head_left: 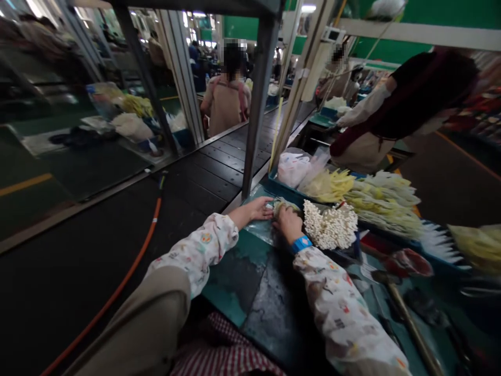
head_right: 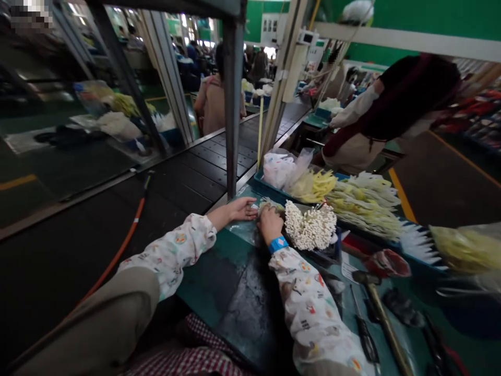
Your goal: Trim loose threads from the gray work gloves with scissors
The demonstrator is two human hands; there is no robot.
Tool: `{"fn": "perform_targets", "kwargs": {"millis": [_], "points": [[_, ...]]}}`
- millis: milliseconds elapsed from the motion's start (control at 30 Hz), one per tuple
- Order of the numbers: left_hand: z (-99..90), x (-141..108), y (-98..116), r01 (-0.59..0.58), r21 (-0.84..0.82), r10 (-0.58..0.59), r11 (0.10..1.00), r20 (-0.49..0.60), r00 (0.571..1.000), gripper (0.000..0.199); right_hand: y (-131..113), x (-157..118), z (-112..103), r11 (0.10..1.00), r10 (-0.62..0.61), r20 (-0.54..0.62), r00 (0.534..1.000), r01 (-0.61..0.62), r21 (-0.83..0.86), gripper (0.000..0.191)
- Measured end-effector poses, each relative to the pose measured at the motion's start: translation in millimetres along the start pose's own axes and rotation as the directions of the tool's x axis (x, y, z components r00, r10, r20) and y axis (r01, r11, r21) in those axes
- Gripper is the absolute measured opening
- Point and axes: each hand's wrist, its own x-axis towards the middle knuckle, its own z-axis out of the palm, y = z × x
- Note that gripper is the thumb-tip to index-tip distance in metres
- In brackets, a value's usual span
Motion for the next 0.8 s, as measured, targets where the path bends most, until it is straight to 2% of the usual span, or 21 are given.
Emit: {"fn": "perform_targets", "kwargs": {"millis": [100,267,467,600,800], "points": [[-3.0,0.5,3.3,0.083,0.009,-0.083,0.997,-0.008,0.997,0.022,-2.2,4.5,5.1,0.999,-0.005,0.002,1.0,0.005,-0.041,0.063],[-5.8,1.1,7.8,0.127,0.03,-0.128,0.991,0.023,0.992,0.022,-6.6,9.7,7.1,0.997,0.007,0.0,1.0,-0.007,-0.072,0.053],[-5.9,5.8,6.5,0.079,0.011,-0.079,0.997,0.057,0.995,0.015,-1.8,12.1,-0.8,0.998,-0.005,-0.001,1.0,0.005,-0.061,0.047],[-3.8,8.2,2.9,0.105,-0.051,-0.099,0.993,0.115,0.988,0.018,-0.9,10.5,-1.8,0.998,-0.012,0.004,1.0,0.012,-0.057,0.044],[0.7,15.9,3.9,0.096,-0.168,-0.07,0.981,0.156,0.985,0.023,0.7,7.0,-1.7,0.999,-0.014,0.005,1.0,0.014,-0.045,0.05]]}}
